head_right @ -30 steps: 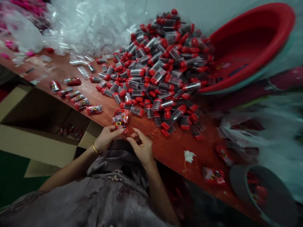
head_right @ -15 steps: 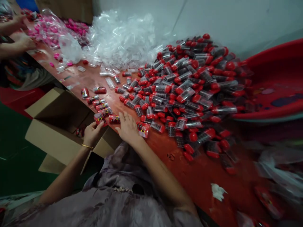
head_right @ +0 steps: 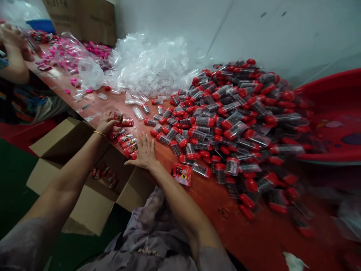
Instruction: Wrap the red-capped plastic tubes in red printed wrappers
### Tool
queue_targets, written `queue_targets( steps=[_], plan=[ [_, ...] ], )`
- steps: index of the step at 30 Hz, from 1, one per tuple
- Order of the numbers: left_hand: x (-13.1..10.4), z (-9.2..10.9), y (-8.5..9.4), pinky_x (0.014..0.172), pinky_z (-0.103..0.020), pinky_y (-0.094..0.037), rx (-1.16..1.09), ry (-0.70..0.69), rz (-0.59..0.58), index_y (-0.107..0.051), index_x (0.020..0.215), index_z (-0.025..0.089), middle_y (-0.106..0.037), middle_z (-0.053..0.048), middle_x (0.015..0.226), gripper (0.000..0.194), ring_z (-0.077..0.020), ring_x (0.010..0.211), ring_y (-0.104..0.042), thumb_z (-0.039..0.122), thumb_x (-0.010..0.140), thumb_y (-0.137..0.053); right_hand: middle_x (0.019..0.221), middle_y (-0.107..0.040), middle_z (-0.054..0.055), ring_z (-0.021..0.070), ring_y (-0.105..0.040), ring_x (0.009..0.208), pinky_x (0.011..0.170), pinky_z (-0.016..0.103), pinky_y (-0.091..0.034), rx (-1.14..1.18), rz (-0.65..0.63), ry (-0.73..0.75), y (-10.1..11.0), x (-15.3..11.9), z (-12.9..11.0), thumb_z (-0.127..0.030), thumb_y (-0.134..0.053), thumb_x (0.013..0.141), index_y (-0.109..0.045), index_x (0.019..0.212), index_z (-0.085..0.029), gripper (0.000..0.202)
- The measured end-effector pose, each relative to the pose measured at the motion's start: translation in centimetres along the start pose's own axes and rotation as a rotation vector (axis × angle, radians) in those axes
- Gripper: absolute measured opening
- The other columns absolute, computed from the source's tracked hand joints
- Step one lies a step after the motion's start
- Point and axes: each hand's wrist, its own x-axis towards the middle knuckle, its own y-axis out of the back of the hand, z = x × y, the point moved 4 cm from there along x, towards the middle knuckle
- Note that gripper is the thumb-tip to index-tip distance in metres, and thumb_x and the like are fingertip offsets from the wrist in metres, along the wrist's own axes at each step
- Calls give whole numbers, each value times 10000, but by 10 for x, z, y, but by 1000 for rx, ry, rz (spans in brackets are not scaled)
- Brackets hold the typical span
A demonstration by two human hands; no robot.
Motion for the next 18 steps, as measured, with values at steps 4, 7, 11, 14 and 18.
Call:
queue_targets(
  steps=[4,7,11,14,18],
  plan=[
    [13,15,-17,1082,-370,-261,-64,-170,-196,-719,845,143,-493,-96,1390,321,-297,1303,-361,360,698,-534,1531,-167,227,367,-114,1415,1101,609,-65,15,6,91,-5,22,-10,-747,-661,540,-123,1483,-116,1256],
    [9,25,-19,964,-343,-384,-77,-251,-281,-698,719,160,-686,-87,1070,320,-274,1063,-550,423,700,-516,1496,-281,193,367,-206,1375,1095,608,-86,0,12,186,-9,33,-24,-730,-627,614,-239,1458,-161,1090],
    [-20,10,5,866,-344,-442,-90,-265,-233,-696,764,180,-722,-23,928,343,-247,929,-606,482,679,-557,1412,-407,170,377,-294,1318,1065,593,-194,-58,18,252,-15,35,-52,-653,-600,713,-321,1422,-181,896],
    [-59,-25,35,923,-378,-427,-83,-227,-65,-690,761,256,-710,112,1032,241,-231,994,-593,460,682,-589,1384,-446,145,363,-347,1283,1049,604,-226,-100,16,351,-26,26,-78,-582,-602,754,-388,1378,-198,764],
    [-112,-66,59,1051,-486,-322,25,-133,22,-666,688,407,-619,318,1099,142,-258,1117,-563,506,678,-564,1412,-423,160,380,-281,1331,1052,664,-174,-86,18,425,-39,9,-103,-681,-592,700,-450,1323,-149,832]
  ],
)
